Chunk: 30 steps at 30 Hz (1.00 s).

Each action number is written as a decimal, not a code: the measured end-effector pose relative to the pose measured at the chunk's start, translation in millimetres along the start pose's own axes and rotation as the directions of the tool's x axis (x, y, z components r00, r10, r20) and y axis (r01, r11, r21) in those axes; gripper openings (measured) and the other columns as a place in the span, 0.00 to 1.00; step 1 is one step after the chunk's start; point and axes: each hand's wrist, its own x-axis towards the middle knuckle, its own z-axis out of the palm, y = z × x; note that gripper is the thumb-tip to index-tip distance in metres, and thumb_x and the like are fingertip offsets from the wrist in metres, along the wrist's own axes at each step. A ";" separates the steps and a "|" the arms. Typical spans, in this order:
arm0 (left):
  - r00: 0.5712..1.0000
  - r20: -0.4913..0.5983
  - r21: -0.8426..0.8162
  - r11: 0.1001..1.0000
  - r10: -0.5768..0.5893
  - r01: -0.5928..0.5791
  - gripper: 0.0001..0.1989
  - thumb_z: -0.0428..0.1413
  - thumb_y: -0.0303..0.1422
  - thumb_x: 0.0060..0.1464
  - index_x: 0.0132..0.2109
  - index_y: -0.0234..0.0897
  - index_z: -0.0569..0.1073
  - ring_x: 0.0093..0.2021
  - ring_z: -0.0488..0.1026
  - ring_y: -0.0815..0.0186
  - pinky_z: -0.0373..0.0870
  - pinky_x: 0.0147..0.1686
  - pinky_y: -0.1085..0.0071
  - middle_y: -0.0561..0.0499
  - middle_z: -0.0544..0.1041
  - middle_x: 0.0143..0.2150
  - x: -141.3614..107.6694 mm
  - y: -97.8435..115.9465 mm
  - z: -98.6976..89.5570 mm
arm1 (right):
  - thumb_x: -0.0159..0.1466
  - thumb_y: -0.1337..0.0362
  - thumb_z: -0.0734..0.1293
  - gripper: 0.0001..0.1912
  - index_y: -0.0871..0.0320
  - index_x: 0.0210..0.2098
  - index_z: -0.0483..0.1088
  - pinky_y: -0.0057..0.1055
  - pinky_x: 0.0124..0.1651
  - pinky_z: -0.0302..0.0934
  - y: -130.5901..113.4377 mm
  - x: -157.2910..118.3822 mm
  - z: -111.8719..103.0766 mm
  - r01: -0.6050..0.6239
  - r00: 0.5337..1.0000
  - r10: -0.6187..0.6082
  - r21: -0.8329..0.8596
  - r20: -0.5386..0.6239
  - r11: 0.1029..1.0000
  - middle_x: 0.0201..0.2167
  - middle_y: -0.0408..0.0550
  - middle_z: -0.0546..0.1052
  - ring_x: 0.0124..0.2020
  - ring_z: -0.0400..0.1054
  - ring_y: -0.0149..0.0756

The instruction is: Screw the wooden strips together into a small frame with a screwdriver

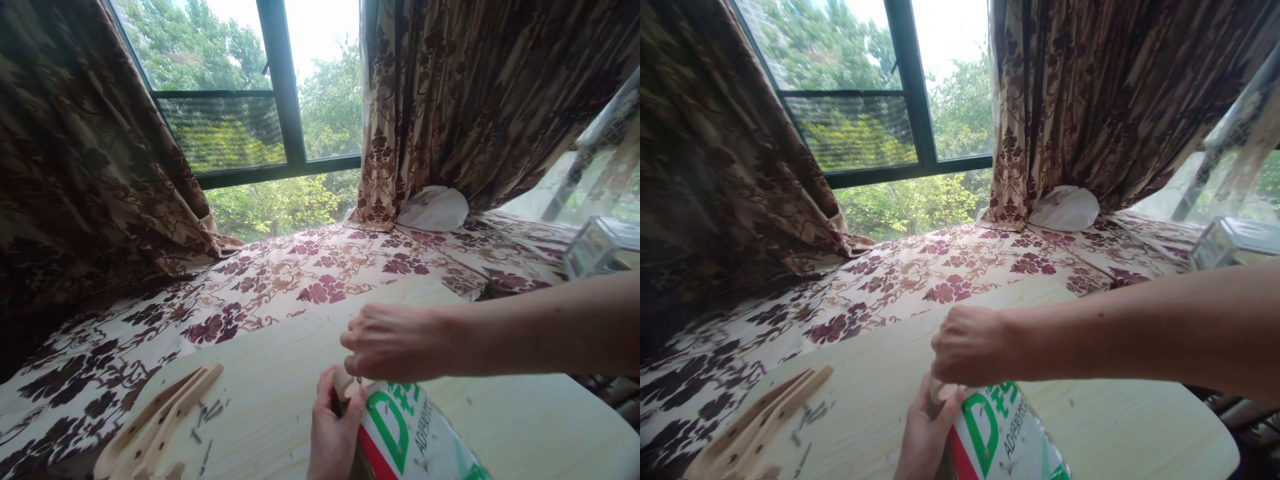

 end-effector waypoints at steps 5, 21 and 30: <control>1.000 0.016 0.021 1.000 0.006 -0.006 0.22 0.63 0.44 0.43 0.44 0.38 0.73 0.43 0.72 0.58 0.70 0.42 0.66 0.48 0.75 0.42 0.7 0.3 -0.3 | 0.58 0.74 0.65 0.07 0.62 0.28 0.75 0.31 0.21 0.46 0.1 6.2 -2.4 0.001 0.998 -0.003 0.041 0.069 0.999 0.26 0.52 0.77 0.25 0.67 0.34; 0.997 0.067 0.096 0.995 -0.023 0.017 0.18 0.62 0.41 0.45 0.42 0.38 0.70 0.37 0.70 0.63 0.68 0.40 0.69 0.52 0.73 0.36 -1.5 3.1 -3.9 | 0.62 0.73 0.62 0.15 0.59 0.21 0.72 0.33 0.22 0.47 -4.2 0.5 11.0 0.164 0.979 -0.178 -0.132 -0.102 0.978 0.26 0.52 0.74 0.29 0.66 0.38; 0.999 0.049 0.119 0.993 -0.012 0.006 0.22 0.61 0.46 0.44 0.43 0.36 0.71 0.37 0.72 0.61 0.69 0.39 0.69 0.49 0.75 0.37 1.1 -3.4 -2.8 | 0.60 0.67 0.63 0.10 0.63 0.28 0.76 0.30 0.18 0.44 10.4 12.0 -3.8 -0.167 0.976 0.141 0.153 0.165 0.974 0.18 0.48 0.73 0.19 0.60 0.31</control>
